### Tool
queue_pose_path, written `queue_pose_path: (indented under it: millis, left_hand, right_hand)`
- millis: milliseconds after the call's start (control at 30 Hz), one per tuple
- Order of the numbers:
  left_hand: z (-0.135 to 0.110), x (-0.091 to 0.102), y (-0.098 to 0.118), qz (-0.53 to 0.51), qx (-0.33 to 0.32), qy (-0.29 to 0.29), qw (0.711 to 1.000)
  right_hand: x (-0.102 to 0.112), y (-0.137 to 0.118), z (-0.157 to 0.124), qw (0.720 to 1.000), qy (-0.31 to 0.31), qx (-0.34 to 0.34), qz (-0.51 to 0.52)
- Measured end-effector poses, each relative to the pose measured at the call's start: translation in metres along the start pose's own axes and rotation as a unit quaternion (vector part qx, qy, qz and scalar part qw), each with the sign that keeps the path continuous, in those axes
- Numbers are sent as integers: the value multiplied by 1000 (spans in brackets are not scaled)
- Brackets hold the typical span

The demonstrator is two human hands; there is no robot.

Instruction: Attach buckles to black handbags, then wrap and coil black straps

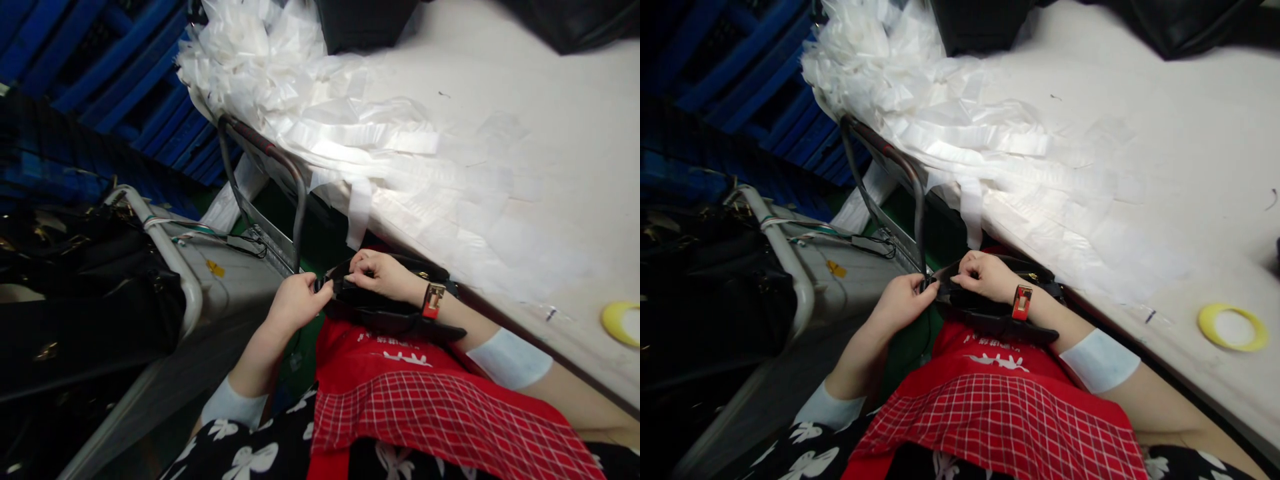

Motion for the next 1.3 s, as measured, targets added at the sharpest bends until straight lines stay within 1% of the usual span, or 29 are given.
queue_pose_path:
  millis: [67, 167, 267, 333, 467, 533, 567, 633, 700, 767, 833, 867, 933, 1000, 1133, 1300]
  left_hand:
    - [1, -1, 3, 13, -7, 3, 1000]
    - [1, -2, 6, 38, -20, 0, 999]
    - [1, -3, 8, 81, -37, 0, 996]
    - [0, -5, 9, 102, -44, 2, 994]
    - [-2, -12, 14, 120, -57, -5, 991]
    - [-3, -15, 15, 123, -62, -10, 990]
    - [-3, -16, 14, 122, -61, -12, 991]
    - [-3, -15, 11, 118, -51, -10, 992]
    - [-1, -12, 7, 115, -40, -7, 992]
    - [2, -9, 4, 113, -36, -2, 993]
    - [4, -7, 3, 110, -39, 3, 993]
    - [5, -6, 3, 111, -40, 5, 993]
    - [6, -5, 5, 115, -43, 5, 992]
    - [7, -6, 6, 123, -47, 4, 991]
    - [7, -8, 4, 126, -48, 3, 991]
    - [7, -14, 0, 113, -55, 13, 992]
  right_hand:
    - [0, -1, -2, 999, 29, -22, -20]
    - [-4, -8, -5, 990, 37, -45, -131]
    - [-10, -19, -6, 959, 17, -51, -279]
    - [-18, -26, -5, 934, -1, -41, -354]
    - [-41, -32, -3, 901, -49, -18, -430]
    - [-49, -32, -3, 895, -70, -21, -440]
    - [-52, -32, -3, 898, -75, -26, -433]
    - [-51, -31, -3, 914, -71, -35, -397]
    - [-47, -31, -5, 936, -45, -42, -346]
    - [-41, -31, -7, 952, -6, -39, -302]
    - [-37, -30, -8, 961, 15, -15, -274]
    - [-36, -29, -8, 963, 10, 5, -268]
    - [-38, -28, -7, 958, -19, 40, -282]
    - [-40, -26, -6, 946, -39, 53, -316]
    - [-41, -27, -3, 925, -38, 42, -375]
    - [-41, -32, -1, 909, -25, 37, -415]
Point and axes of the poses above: each hand's wrist, its own z-axis towards the middle knuckle, its own x-axis out of the back of the hand, y = z × x, the point moved 2 cm from there along z, towards the middle knuckle, and after that the axes turned 12 degrees about -x, right-handed, at the moved point
